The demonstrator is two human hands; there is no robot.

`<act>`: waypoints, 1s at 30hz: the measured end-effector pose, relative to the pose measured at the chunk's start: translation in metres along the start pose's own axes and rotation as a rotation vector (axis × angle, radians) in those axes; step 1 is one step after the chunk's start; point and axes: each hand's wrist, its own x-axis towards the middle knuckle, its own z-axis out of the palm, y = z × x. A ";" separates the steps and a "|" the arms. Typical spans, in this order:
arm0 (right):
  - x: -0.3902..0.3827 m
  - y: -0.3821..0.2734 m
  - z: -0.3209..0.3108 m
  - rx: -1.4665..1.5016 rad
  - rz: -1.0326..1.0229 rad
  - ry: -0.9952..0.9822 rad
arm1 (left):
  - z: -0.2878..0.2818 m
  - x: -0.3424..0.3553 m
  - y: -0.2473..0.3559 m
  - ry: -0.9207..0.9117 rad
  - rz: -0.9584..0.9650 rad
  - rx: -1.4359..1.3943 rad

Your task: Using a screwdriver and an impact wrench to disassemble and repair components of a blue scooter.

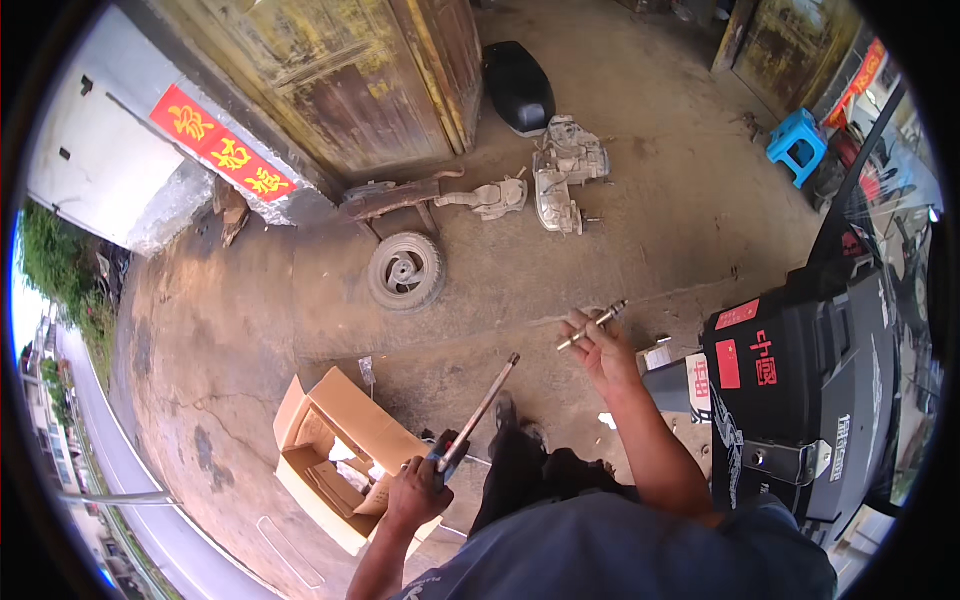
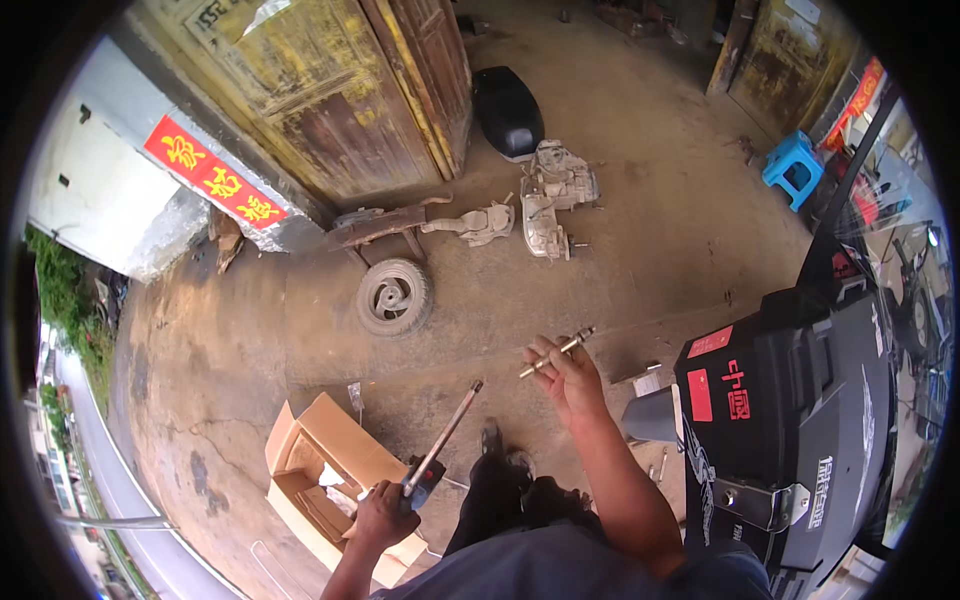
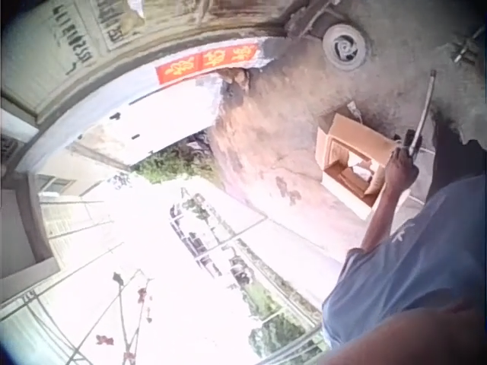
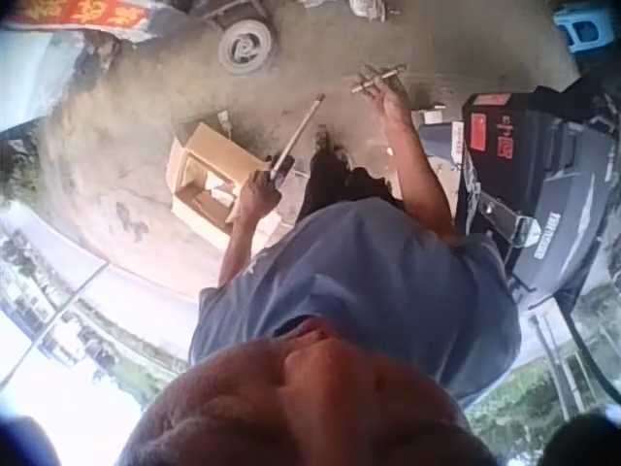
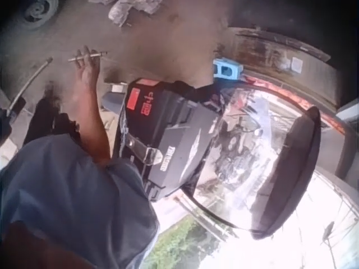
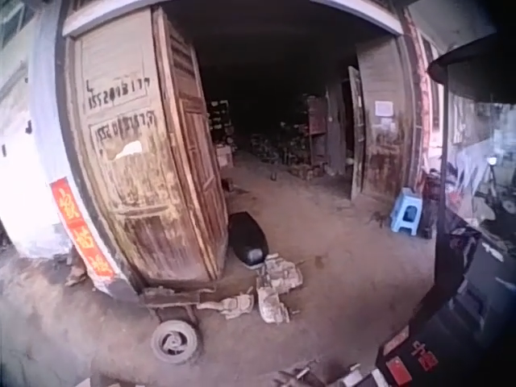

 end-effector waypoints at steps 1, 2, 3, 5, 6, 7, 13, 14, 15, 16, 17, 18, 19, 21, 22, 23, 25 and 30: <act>0.014 -0.014 0.011 0.020 -0.021 0.022 | -0.021 0.031 0.008 -0.014 0.050 0.015; 0.038 -0.028 0.023 -0.002 -0.072 0.040 | -0.033 0.063 0.011 0.011 0.105 0.029; 0.059 -0.040 0.030 -0.025 -0.126 0.066 | -0.047 0.096 0.014 0.004 0.139 0.044; 0.100 -0.060 0.029 0.007 -0.197 0.096 | -0.072 0.168 0.022 -0.017 0.268 0.024; 0.118 -0.070 0.031 -0.018 -0.217 0.136 | -0.087 0.204 0.034 -0.041 0.290 0.052; 0.136 -0.080 0.031 -0.044 -0.236 0.183 | -0.097 0.240 0.040 -0.064 0.337 0.057; 0.237 -0.144 0.025 0.000 -0.284 0.420 | -0.147 0.476 0.078 -0.153 0.689 0.101; 0.251 -0.158 0.035 0.027 -0.318 0.485 | -0.155 0.514 0.084 -0.175 0.764 0.174; 0.264 -0.177 0.035 0.031 -0.355 0.537 | -0.165 0.553 0.103 -0.208 0.818 0.162; 0.269 -0.187 0.036 0.035 -0.355 0.605 | -0.176 0.581 0.117 -0.221 0.906 0.186; 0.273 -0.197 0.038 0.040 -0.352 0.663 | -0.186 0.608 0.130 -0.225 0.990 0.211; 0.276 -0.211 0.043 -0.003 -0.360 0.694 | -0.192 0.636 0.140 -0.301 0.992 0.310; 0.278 -0.222 0.042 0.017 -0.371 0.726 | -0.197 0.660 0.153 -0.329 1.019 0.318; 0.277 -0.244 0.036 -0.142 -0.340 0.839 | -0.203 0.707 0.189 -0.301 1.205 0.371; 0.278 -0.246 0.030 -0.102 -0.385 0.878 | -0.208 0.723 0.211 -0.321 1.233 0.382; 0.278 -0.251 0.026 -0.092 -0.396 0.891 | -0.206 0.741 0.231 -0.328 1.251 0.386; 0.281 -0.262 0.021 -0.029 -0.446 1.002 | -0.201 0.775 0.271 -0.436 1.333 0.429; 0.294 -0.303 -0.004 0.106 -0.513 1.092 | -0.167 0.836 0.362 -0.488 1.476 0.378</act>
